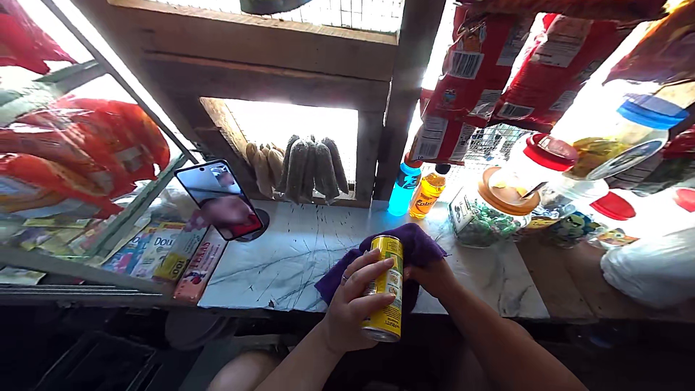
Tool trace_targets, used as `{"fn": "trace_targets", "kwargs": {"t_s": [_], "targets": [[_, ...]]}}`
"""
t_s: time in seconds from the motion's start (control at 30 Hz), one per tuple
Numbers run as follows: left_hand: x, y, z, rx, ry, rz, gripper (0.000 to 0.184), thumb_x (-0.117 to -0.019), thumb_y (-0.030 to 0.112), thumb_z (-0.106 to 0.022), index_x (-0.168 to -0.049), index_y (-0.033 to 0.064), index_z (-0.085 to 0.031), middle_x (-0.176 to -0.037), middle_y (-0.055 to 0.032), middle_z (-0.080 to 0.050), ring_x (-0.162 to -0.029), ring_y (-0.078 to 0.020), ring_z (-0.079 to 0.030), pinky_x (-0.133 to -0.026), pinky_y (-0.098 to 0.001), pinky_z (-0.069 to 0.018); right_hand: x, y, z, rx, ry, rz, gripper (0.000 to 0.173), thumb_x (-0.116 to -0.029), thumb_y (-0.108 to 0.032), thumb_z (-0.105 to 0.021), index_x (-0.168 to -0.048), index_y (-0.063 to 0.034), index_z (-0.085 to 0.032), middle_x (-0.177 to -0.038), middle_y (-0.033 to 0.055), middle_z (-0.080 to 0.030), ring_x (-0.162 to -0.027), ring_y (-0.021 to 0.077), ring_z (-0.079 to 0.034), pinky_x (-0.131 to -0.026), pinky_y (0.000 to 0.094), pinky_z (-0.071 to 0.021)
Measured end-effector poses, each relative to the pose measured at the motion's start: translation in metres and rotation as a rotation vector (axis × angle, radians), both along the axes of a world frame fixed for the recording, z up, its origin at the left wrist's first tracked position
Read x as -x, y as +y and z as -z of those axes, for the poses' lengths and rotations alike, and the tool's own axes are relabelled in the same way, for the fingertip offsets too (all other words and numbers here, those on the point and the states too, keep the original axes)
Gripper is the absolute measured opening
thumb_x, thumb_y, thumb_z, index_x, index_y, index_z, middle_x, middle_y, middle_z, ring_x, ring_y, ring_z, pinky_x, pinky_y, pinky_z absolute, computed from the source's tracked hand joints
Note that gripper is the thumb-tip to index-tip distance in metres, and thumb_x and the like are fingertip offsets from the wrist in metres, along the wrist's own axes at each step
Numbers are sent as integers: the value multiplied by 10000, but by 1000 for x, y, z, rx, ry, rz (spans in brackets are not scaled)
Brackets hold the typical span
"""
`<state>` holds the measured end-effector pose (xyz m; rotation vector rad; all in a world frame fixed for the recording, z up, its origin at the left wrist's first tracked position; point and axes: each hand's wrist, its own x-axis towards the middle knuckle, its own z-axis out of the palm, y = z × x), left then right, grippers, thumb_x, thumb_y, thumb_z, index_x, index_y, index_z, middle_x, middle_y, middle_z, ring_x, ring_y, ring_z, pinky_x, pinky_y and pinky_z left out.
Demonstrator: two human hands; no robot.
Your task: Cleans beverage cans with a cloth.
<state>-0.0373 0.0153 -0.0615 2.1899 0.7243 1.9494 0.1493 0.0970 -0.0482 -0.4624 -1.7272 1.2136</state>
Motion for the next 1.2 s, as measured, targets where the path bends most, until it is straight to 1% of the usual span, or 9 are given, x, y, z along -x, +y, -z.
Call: {"fn": "trace_targets", "kwargs": {"t_s": [0.1, 0.2, 0.47, 0.57, 0.63, 0.73, 0.9, 1.0, 1.2], "targets": [[2, 2, -1, -6, 27, -33, 482, -865, 218, -782, -1290, 260, -561, -1490, -43, -511, -1428, -345, -428, -1158, -531, -420, -2, -2, -6, -10, 18, 103, 340, -792, -229, -865, -1089, -157, -716, -1032, -144, -742, -1000, -47, -671, -932, 218, -570], [6, 5, -5, 136, -132, 45, 596, -830, 197, -817, -1351, 258, -533, -1437, -57, -561, -1385, -322, -490, -1138, -527, -445, -1, -5, -15, 14, 104, 250, 282, -871, -189, -799, -1128, -162, -686, -1039, -132, -734, -991, -15, -678, -915, 237, -580], [21, 12, -15, 789, -1276, 407, 625, -744, 419, -860, -1246, 150, -603, -1176, -134, -718, -1011, -266, -727, -852, -409, -612, -4, -3, -25, 590, 397, 62, 504, -885, -367, -774, -1216, -53, -562, -1066, 31, -716, -1026, 119, -687, -953, 357, -567], [24, 15, -25, 864, -1515, 451, 502, -950, 556, -587, -1172, 105, -586, -1073, -125, -720, -942, -234, -736, -783, -367, -628, -9, -4, -20, 568, 469, -101, 280, -801, -174, -764, -1075, -150, -712, -1008, -3, -752, -967, 104, -709, -882, 351, -587], [26, 16, -27, 904, -1579, 478, 573, -983, 638, -442, -1172, 114, -577, -1045, -113, -724, -896, -211, -743, -745, -334, -632, -11, -5, -16, 443, 451, -208, 312, -795, -126, -738, -1088, -233, -755, -1066, -68, -749, -1024, 57, -686, -914, 320, -571], [28, 15, -27, 914, -1612, 540, 612, -941, 666, -498, -1148, 101, -608, -1000, -135, -730, -841, -227, -750, -708, -334, -635, -12, -10, -11, 229, 264, -164, 285, -883, -93, -674, -1114, -246, -744, -1095, -124, -733, -1056, 1, -657, -929, 276, -557], [29, 15, -32, 977, -1659, 523, 751, -929, 778, -321, -1054, 106, -632, -859, -81, -723, -717, -167, -736, -580, -276, -611, -8, -27, -15, -140, -185, 194, 165, -927, -43, -623, -1047, 51, -685, -1002, 26, -733, -1020, -46, -646, -945, 174, -521], [33, 15, -30, 939, -1672, 570, 768, -916, 782, -357, -1059, 85, -643, -873, -94, -722, -729, -175, -737, -582, -281, -612, -7, -24, -17, -214, -189, 221, 234, -929, -89, -625, -1091, 79, -630, -1025, 78, -710, -1043, -25, -627, -964, 166, -488], [36, 13, -25, 889, -1661, 703, 753, -886, 768, -458, -1062, 67, -669, -924, -120, -732, -764, -209, -749, -601, -295, -621, -5, -21, -11, -172, -63, 192, 215, -996, -134, -586, -1161, 5, -586, -1074, -60, -689, -1065, -95, -596, -981, 162, -496]]}}
